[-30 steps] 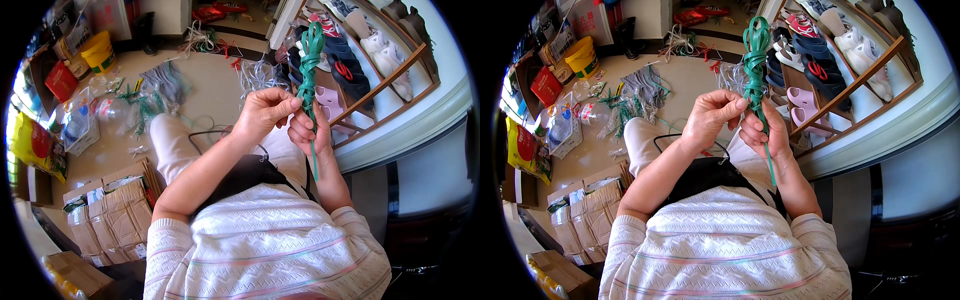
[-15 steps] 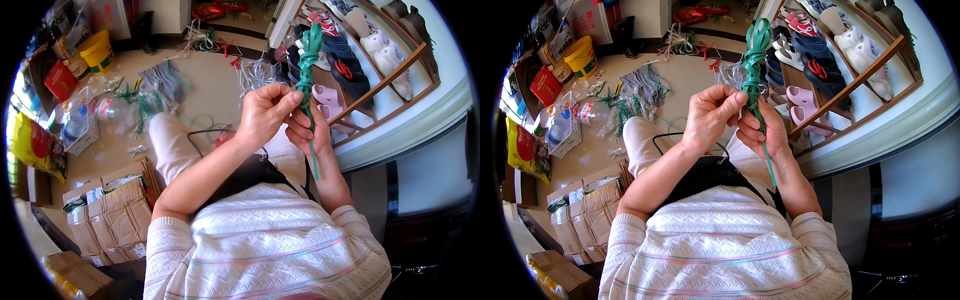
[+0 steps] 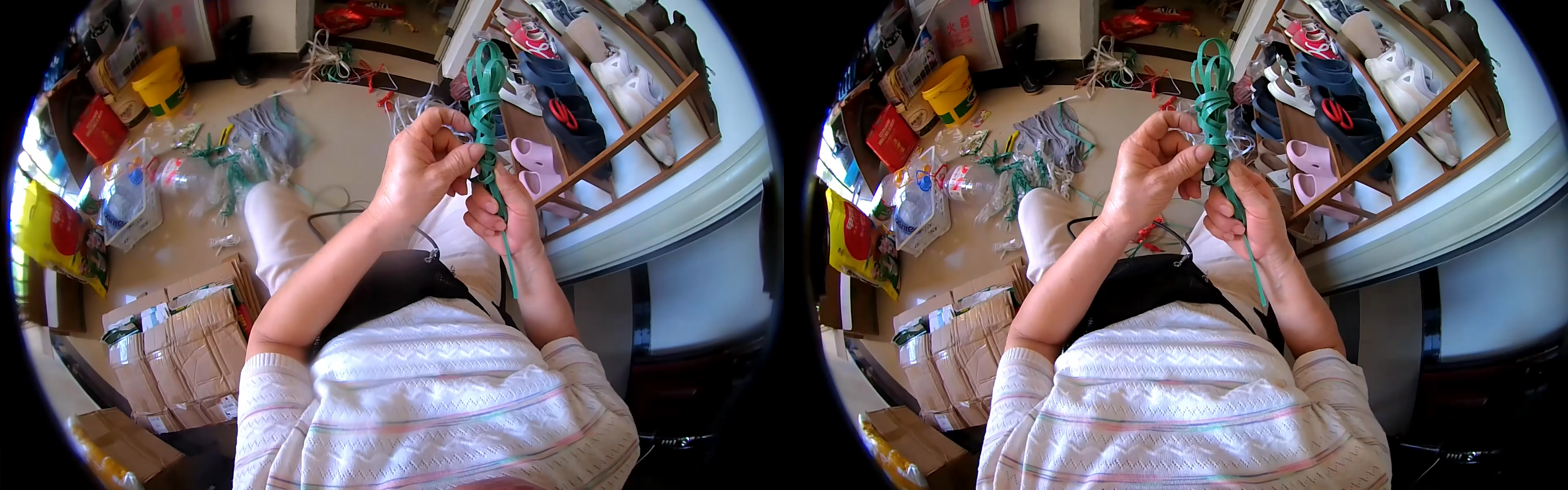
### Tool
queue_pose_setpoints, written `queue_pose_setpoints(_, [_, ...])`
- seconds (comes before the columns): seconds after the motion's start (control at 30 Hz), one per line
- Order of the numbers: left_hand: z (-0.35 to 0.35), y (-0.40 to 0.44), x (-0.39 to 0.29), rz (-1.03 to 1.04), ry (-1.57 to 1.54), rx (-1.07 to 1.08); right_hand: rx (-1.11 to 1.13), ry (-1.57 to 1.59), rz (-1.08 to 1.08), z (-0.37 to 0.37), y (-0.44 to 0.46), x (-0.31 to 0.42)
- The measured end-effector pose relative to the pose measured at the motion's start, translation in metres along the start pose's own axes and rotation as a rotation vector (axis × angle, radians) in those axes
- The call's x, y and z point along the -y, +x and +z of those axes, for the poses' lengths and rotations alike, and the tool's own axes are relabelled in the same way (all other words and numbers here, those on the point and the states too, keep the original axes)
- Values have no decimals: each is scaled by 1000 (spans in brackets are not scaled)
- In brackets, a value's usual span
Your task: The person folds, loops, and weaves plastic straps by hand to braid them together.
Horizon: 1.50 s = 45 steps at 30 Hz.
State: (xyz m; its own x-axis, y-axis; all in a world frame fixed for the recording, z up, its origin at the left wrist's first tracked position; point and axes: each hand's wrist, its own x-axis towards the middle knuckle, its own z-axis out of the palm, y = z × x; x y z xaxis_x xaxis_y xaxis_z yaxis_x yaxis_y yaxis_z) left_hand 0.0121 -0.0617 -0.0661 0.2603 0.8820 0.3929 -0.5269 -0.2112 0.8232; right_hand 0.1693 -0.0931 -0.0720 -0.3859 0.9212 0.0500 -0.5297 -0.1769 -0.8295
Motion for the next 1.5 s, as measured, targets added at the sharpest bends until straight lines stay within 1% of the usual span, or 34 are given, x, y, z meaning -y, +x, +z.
queue_pose_setpoints(0.03, [0, 1, 0, -15, 10, 7, 10, 23, 4, -2, 0, -1])
queue_pose_setpoints(0.13, [-1, 0, 0, -74, -97, 4, 49, -53, -39, -1, 0, 0])
queue_pose_setpoints(0.23, [-5, 1, -6, -135, -144, -20, 0, -128, -67, 7, 0, 1])
queue_pose_setpoints(0.27, [-8, 3, -5, -175, -170, -24, -1, -118, -55, 7, 0, 1])
queue_pose_setpoints(0.37, [-10, 5, -4, -197, -174, -7, 4, -84, -17, 7, 0, 0])
queue_pose_setpoints(0.43, [-12, 5, -6, -200, -175, -3, 11, -61, 17, 4, -1, -1])
queue_pose_setpoints(0.57, [-14, 6, -2, -178, -177, -4, -8, -78, 4, 5, -1, -1])
queue_pose_setpoints(0.67, [-11, 3, -4, -169, -39, -60, -39, -99, -13, 6, -2, -2])
queue_pose_setpoints(0.87, [-12, 6, -1, -118, 110, -134, -161, -181, -80, 10, 1, -11])
queue_pose_setpoints(0.97, [-17, 8, 0, -115, 105, -147, -168, -205, -91, 10, 1, -13])
queue_pose_setpoints(1.07, [-30, 13, -1, -114, -82, -196, -134, -184, -83, 4, -3, -15])
queue_pose_setpoints(1.17, [-30, 14, 2, -142, -141, -225, -112, -163, -70, 3, -5, -16])
queue_pose_setpoints(1.23, [-36, 18, 1, -125, -143, -250, -94, -161, -82, 1, -4, -17])
queue_pose_setpoints(1.3, [-46, 22, -2, -109, -154, -269, -93, -280, -109, 1, -6, -16])
queue_pose_setpoints(1.43, [-50, 21, -4, -125, -178, -221, -45, -411, -150, -7, -7, -17])
queue_pose_setpoints(1.47, [-51, 22, -3, -133, -178, -211, -64, -427, -160, -9, -6, -18])
queue_pose_setpoints(1.5, [-55, 24, -2, -140, -194, -155, -83, -444, -171, -11, -4, -20])
